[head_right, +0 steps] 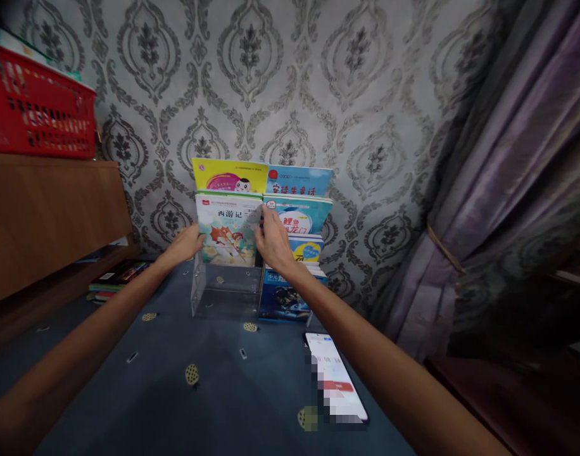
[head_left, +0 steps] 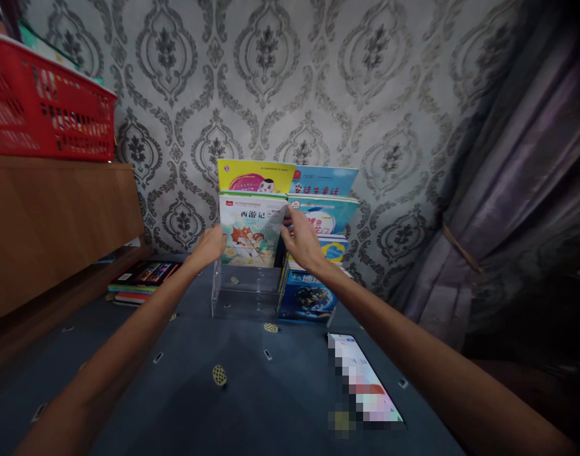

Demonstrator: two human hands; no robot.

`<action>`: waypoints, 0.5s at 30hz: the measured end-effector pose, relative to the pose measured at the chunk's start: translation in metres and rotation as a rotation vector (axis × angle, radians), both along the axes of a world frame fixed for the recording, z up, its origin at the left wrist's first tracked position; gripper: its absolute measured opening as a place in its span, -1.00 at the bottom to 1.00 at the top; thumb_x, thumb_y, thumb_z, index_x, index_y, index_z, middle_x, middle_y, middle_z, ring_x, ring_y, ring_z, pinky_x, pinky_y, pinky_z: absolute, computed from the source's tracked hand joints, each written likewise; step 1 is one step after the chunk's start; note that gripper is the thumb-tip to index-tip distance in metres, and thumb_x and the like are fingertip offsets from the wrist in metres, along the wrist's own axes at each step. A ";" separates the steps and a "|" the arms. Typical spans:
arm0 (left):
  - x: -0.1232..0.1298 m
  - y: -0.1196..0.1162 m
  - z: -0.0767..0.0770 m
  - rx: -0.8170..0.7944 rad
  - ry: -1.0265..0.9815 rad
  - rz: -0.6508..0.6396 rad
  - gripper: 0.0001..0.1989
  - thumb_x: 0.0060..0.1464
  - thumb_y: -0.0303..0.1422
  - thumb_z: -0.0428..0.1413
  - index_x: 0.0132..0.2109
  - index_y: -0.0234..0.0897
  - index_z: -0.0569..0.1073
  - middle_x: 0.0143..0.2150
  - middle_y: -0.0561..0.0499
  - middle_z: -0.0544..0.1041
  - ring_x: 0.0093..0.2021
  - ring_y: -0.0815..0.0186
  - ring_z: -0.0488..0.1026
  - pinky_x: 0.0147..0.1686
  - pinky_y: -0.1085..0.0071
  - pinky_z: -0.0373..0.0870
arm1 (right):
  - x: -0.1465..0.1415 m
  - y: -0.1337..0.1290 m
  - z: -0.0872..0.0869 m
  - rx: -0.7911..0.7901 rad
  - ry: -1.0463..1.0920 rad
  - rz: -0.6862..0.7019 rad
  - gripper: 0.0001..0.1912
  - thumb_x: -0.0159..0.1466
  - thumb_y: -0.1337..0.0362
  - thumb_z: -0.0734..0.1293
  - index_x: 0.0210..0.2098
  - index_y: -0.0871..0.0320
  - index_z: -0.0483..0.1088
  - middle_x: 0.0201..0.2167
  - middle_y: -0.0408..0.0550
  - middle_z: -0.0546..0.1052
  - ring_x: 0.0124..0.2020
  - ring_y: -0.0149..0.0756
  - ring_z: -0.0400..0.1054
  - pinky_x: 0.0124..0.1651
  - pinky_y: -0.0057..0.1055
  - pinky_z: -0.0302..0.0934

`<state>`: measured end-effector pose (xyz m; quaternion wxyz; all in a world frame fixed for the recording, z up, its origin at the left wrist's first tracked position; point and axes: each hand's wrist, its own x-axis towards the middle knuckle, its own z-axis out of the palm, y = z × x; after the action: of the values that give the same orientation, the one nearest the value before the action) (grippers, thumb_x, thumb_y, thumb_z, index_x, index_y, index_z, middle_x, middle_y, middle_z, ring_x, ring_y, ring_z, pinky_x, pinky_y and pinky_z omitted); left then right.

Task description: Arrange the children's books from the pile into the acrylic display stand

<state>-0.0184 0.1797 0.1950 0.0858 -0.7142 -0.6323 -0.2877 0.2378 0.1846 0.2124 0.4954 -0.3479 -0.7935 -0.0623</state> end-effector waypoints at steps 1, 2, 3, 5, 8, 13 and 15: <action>0.000 0.001 0.000 0.004 0.000 -0.005 -0.76 0.17 -0.42 -0.05 -0.06 -0.28 0.42 -0.13 -0.18 0.60 -0.05 0.12 0.54 -0.07 0.28 0.42 | 0.001 0.000 0.000 0.001 -0.002 0.000 -0.42 0.28 0.34 0.16 0.30 0.22 0.14 0.02 0.26 0.44 -0.01 0.03 0.40 0.01 0.04 0.39; 0.001 0.001 -0.001 0.007 0.000 -0.009 -0.76 0.16 -0.42 -0.05 -0.07 -0.27 0.42 -0.15 -0.16 0.60 -0.06 0.13 0.54 -0.07 0.29 0.42 | 0.001 0.000 0.000 0.002 -0.005 0.002 -0.42 0.28 0.34 0.16 0.30 0.21 0.14 0.03 0.25 0.44 0.00 0.03 0.39 0.01 0.04 0.38; 0.001 0.001 -0.001 0.010 0.000 -0.011 -0.76 0.15 -0.43 -0.05 -0.07 -0.26 0.42 -0.15 -0.15 0.60 -0.07 0.13 0.54 -0.07 0.29 0.42 | 0.002 0.000 -0.001 0.004 -0.008 0.006 -0.42 0.28 0.34 0.16 0.30 0.21 0.14 0.03 0.25 0.43 0.00 0.02 0.39 0.01 0.04 0.38; 0.001 0.000 -0.001 0.012 0.001 -0.012 -0.76 0.15 -0.45 -0.06 -0.07 -0.27 0.42 -0.16 -0.16 0.60 -0.07 0.13 0.54 -0.08 0.28 0.42 | 0.002 0.001 -0.002 0.014 -0.013 0.006 -0.42 0.28 0.34 0.17 0.29 0.22 0.14 0.03 0.25 0.43 -0.01 0.01 0.39 0.02 0.03 0.37; 0.002 -0.004 -0.001 0.012 -0.001 -0.013 -0.75 0.16 -0.45 -0.08 -0.07 -0.30 0.41 -0.13 -0.20 0.59 -0.07 0.10 0.54 -0.06 0.25 0.42 | 0.002 0.000 -0.005 0.019 -0.020 0.000 -0.42 0.28 0.34 0.18 0.29 0.21 0.14 -0.01 0.23 0.44 -0.02 0.00 0.39 0.02 0.03 0.37; 0.001 -0.007 -0.002 -0.004 -0.007 -0.014 -0.75 0.19 -0.41 -0.08 -0.05 -0.31 0.41 -0.11 -0.23 0.59 -0.03 0.07 0.55 -0.03 0.24 0.42 | -0.003 -0.017 -0.010 0.048 -0.044 -0.011 -0.42 0.30 0.36 0.14 0.31 0.23 0.12 0.05 0.26 0.40 0.07 0.05 0.34 0.11 0.06 0.32; 0.000 -0.007 -0.003 -0.013 -0.012 -0.005 -0.76 0.20 -0.39 -0.08 -0.05 -0.32 0.40 -0.14 -0.22 0.60 -0.05 0.07 0.56 -0.03 0.25 0.42 | -0.005 -0.024 -0.013 0.074 -0.087 -0.010 -0.43 0.30 0.36 0.14 0.31 0.24 0.13 0.11 0.29 0.37 0.15 0.07 0.29 0.20 0.08 0.25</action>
<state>-0.0182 0.1731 0.1916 0.0766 -0.7145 -0.6329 -0.2882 0.2324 0.1603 0.1996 0.4727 -0.3304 -0.8096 -0.1090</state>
